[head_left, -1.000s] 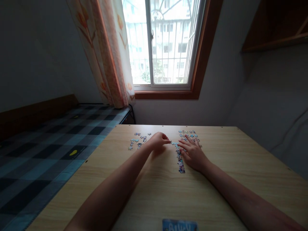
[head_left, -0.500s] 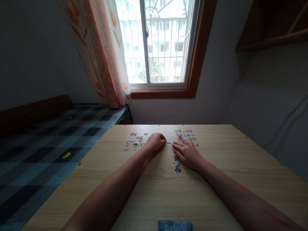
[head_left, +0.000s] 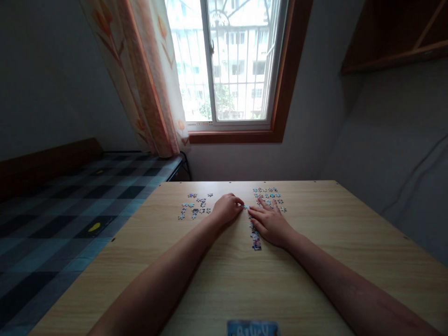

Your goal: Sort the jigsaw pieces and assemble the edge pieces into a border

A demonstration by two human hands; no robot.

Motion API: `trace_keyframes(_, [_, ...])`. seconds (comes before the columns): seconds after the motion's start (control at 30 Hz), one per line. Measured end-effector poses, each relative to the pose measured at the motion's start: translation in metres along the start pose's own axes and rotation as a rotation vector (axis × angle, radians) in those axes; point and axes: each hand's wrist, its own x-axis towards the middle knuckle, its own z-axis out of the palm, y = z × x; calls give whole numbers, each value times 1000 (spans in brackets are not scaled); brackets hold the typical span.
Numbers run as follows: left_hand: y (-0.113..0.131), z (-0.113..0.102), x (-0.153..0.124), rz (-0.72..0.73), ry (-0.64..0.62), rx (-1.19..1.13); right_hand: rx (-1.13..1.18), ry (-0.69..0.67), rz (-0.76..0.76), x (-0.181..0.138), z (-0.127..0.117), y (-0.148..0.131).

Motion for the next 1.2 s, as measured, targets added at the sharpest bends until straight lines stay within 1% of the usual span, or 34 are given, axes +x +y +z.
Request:
trace_keyframes(0.2, [-8, 1, 6, -1, -34, -31, -5, 10, -5, 0, 1, 2])
trace_keyframes(0.37, [-9, -1, 8, -34, -50, -44, -1, 0, -9, 0, 1, 1])
trace_keyframes(0.5, [-8, -3, 8, -33, -50, -57, 0, 5, -7, 0, 1, 1])
trace_keyframes(0.6, [-7, -2, 6, -29, -31, -58, 3, 11, -7, 0, 1, 1])
trace_keyframes(0.77, [-3, 3, 2, -42, 35, -35, 6, 7, -7, -1, 0, 0])
trace_keyframes(0.93, [-1, 6, 1, -47, 64, -34, 2, 5, -6, 0, 0, 1])
trace_keyframes(1.1, [-5, 7, 3, -65, 80, -53, 2, 6, -10, 0, 1, 2])
trace_keyframes(1.2, [-10, 6, 4, -82, 92, -77, -2, 43, 8, -1, 1, 2])
